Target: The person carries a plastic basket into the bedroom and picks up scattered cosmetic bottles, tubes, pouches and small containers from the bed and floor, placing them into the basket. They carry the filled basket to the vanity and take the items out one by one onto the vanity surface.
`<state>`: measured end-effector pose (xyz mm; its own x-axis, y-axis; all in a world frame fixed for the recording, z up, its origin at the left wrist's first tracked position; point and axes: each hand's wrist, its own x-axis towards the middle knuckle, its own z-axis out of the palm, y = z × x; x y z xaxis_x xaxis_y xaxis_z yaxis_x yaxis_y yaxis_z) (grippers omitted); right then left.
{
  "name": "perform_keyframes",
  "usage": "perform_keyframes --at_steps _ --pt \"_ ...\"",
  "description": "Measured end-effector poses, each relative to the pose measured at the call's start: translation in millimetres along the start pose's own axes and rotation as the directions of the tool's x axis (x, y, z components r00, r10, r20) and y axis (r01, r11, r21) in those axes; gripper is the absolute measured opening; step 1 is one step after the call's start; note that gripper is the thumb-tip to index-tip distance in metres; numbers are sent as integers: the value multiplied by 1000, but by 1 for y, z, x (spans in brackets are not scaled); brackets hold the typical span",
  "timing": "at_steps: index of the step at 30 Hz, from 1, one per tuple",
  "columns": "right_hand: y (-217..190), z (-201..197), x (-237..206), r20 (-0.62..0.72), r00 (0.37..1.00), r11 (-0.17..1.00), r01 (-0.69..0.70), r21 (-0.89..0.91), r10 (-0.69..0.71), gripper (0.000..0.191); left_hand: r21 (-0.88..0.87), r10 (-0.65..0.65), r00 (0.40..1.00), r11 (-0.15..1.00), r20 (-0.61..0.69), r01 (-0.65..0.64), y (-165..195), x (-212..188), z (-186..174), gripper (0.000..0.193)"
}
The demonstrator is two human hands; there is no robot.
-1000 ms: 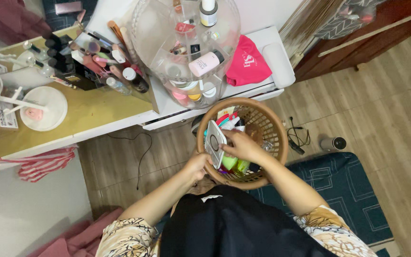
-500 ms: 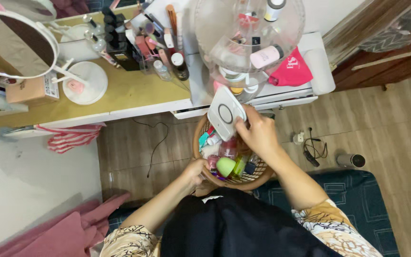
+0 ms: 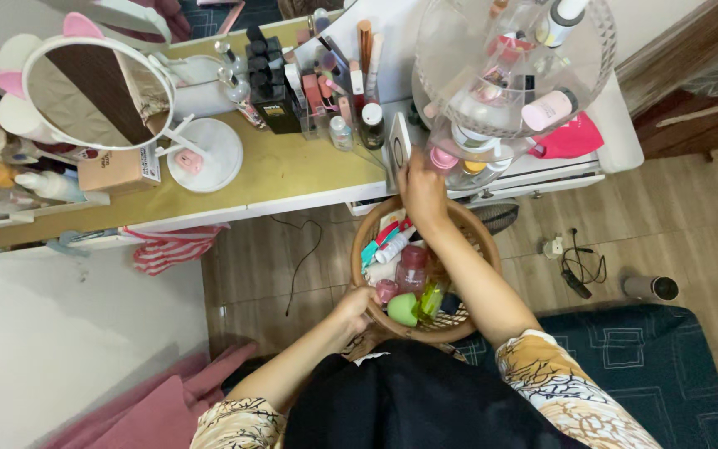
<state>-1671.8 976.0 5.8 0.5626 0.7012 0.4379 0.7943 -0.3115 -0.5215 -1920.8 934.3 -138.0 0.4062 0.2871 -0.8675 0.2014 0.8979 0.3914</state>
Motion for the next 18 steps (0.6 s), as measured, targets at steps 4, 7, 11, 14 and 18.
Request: perform_keyframes --at_steps 4,7,11,14,18 --pt "-1 27 -2 27 1000 1000 -16 -9 16 42 21 43 999 999 14 -44 9 -5 -5 51" --pt "-7 38 -4 22 1000 1000 -9 0 9 38 11 49 996 999 76 -50 15 -7 -10 54" --pt "-15 35 -3 55 998 999 -37 9 37 40 -8 13 994 1000 111 -13 20 -8 -15 53" --pt "-19 21 0 83 996 999 -38 8 37 44 18 -20 998 1000 60 19 21 -7 -17 55" --pt "-23 0 3 54 998 999 13 29 -14 55 1 59 996 998 70 -59 22 -3 -18 45"
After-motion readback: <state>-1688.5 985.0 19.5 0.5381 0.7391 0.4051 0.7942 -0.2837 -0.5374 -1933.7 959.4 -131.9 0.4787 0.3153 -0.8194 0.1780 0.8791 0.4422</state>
